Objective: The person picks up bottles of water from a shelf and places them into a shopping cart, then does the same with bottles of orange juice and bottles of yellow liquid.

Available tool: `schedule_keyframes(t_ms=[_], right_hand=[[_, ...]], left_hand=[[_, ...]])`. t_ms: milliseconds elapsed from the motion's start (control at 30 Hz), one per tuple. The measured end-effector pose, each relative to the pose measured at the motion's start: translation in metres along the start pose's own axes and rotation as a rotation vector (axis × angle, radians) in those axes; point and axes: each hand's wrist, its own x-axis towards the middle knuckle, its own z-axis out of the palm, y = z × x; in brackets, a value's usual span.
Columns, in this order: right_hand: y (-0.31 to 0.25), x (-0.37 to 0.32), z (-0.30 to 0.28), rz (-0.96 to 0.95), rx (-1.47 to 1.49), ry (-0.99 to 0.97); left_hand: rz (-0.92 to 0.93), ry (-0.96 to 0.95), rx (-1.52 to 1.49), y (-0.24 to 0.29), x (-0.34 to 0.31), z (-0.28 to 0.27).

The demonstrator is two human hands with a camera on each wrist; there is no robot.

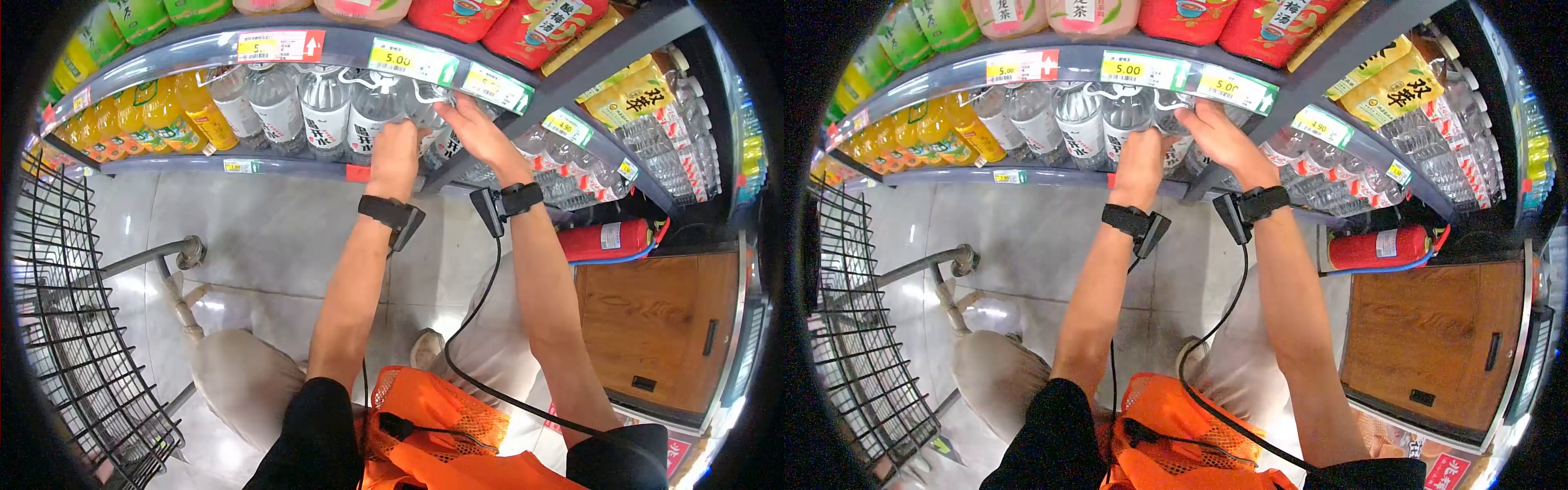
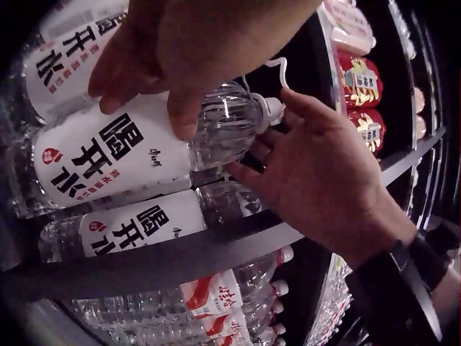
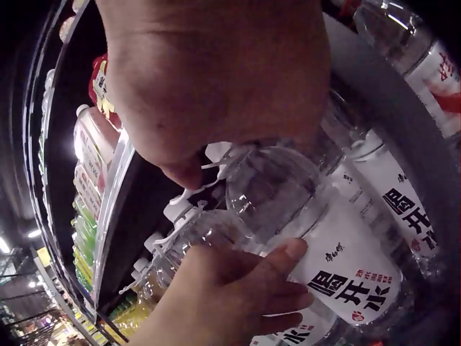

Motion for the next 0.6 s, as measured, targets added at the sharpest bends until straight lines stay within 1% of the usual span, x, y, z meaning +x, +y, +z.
schedule_keyframes(t_ms=[67, 133, 167, 267, 300, 367, 433, 500, 533, 567, 600], right_hand=[[0.007, 0.003, -0.003, -0.010, -0.042, -0.009], [0.027, 0.014, 0.001, -0.135, -0.153, 0.014], [0.029, 0.015, 0.005, -0.172, -0.206, 0.097], [0.029, 0.020, 0.006, -0.130, -0.246, 0.105], [0.029, 0.018, 0.011, -0.349, -0.356, 0.259], [0.013, 0.013, 0.006, -0.200, -0.291, 0.148], [0.021, 0.018, 0.008, -0.162, -0.248, 0.101], [0.025, 0.018, 0.011, -0.261, -0.230, 0.160], [0.022, 0.017, 0.011, -0.264, -0.220, 0.171], [0.018, 0.016, 0.010, -0.268, -0.211, 0.182], [0.015, 0.015, 0.008, -0.227, -0.203, 0.173]], left_hand=[[0.033, 0.013, -0.012, -0.001, 0.001, 0.002], [0.087, 0.039, -0.017, -0.005, 0.001, 0.003], [0.091, 0.044, -0.022, -0.005, 0.001, 0.003], [0.006, -0.022, -0.017, -0.002, 0.002, -0.001], [0.045, 0.035, -0.005, -0.005, 0.001, 0.002], [0.032, 0.030, -0.097, -0.011, 0.000, 0.005], [0.014, 0.024, -0.138, -0.016, 0.000, 0.004], [0.032, 0.024, -0.071, -0.019, -0.003, 0.001], [0.041, 0.024, -0.037, -0.016, -0.004, -0.003], [0.004, 0.010, -0.037, -0.016, -0.004, -0.002], [-0.006, -0.013, -0.029, -0.015, -0.005, -0.004]])
